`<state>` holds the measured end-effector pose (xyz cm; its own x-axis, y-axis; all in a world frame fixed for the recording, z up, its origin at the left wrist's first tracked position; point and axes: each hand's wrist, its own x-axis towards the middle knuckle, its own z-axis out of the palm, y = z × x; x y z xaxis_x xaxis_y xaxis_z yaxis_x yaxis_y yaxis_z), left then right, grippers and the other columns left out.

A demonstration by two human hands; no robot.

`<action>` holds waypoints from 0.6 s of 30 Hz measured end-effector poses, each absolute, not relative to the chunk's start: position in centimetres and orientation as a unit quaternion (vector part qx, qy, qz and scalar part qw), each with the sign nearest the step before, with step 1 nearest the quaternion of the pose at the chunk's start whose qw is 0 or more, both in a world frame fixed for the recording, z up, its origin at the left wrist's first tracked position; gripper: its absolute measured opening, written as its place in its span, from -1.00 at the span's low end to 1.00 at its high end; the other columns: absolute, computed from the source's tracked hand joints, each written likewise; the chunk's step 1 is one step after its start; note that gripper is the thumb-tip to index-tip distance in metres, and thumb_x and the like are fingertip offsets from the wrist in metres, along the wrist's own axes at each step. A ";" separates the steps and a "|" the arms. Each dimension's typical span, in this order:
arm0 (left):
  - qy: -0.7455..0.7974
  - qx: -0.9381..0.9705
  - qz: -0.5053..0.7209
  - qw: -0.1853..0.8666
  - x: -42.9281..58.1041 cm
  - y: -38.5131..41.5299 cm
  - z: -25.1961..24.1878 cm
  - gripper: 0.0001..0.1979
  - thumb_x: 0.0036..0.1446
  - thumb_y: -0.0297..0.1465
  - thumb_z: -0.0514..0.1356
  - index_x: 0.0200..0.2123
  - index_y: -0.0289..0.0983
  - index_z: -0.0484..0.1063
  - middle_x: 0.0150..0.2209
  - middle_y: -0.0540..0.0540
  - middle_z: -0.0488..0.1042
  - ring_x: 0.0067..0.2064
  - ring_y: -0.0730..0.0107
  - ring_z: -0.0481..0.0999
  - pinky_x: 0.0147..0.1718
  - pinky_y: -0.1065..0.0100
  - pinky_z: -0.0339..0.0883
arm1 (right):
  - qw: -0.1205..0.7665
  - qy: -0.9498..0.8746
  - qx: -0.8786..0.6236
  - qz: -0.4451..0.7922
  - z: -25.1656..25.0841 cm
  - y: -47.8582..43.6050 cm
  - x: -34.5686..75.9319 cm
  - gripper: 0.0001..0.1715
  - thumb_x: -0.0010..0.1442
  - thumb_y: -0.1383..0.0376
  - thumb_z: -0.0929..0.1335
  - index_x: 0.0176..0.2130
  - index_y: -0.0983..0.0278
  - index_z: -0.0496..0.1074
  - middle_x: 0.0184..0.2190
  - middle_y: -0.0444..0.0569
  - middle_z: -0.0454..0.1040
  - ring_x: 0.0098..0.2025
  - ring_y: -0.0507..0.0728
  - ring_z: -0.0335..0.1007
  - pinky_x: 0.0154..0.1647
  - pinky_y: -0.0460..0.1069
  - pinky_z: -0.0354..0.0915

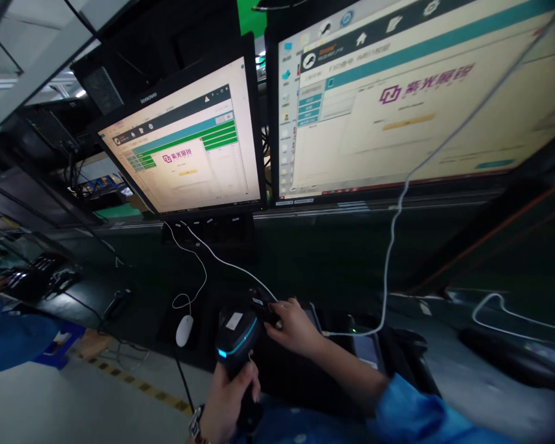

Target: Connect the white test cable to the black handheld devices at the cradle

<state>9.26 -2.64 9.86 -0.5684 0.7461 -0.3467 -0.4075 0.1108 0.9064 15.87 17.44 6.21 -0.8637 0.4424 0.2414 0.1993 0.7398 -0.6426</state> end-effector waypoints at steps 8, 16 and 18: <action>0.596 0.172 0.648 0.443 8.6 -3.4 9.6 -0.50 -0.01 -0.06 0.33 -0.14 -0.28 0.35 -0.50 0.07 0.37 -0.57 0.57 0.33 -0.48 0.38 0.17 | 0.183 -0.918 -0.165 0.311 6.6 17.5 16.2 -0.89 0.06 0.29 0.28 -0.47 0.26 0.30 -0.48 -0.04 0.47 -0.34 0.13 0.40 -0.17 0.04 0.08; 0.608 0.144 0.666 0.409 8.5 -3.4 9.8 -0.48 -0.08 -0.05 0.36 -0.19 -0.28 0.38 -0.52 0.07 0.37 -0.60 0.61 0.30 -0.53 0.44 0.09 | 0.181 -0.918 -0.165 0.311 7.1 17.6 16.2 -0.90 0.06 0.30 0.28 -0.40 0.28 0.37 -0.41 0.00 0.51 -0.32 0.16 0.43 -0.17 0.05 0.11; 0.601 0.163 0.656 0.426 8.5 -3.4 9.6 -0.48 -0.08 -0.04 0.36 -0.18 -0.28 0.39 -0.53 0.06 0.38 -0.61 0.60 0.31 -0.53 0.43 0.11 | 0.181 -0.917 -0.169 0.312 7.1 17.7 16.1 -0.89 0.06 0.30 0.28 -0.38 0.29 0.38 -0.41 0.00 0.51 -0.32 0.17 0.44 -0.16 0.06 0.12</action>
<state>8.51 -3.36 9.57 -0.5833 0.7558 -0.2976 -0.3630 0.0853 0.9279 16.13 17.72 7.07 -0.8776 0.4228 0.2261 0.1973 0.7482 -0.6334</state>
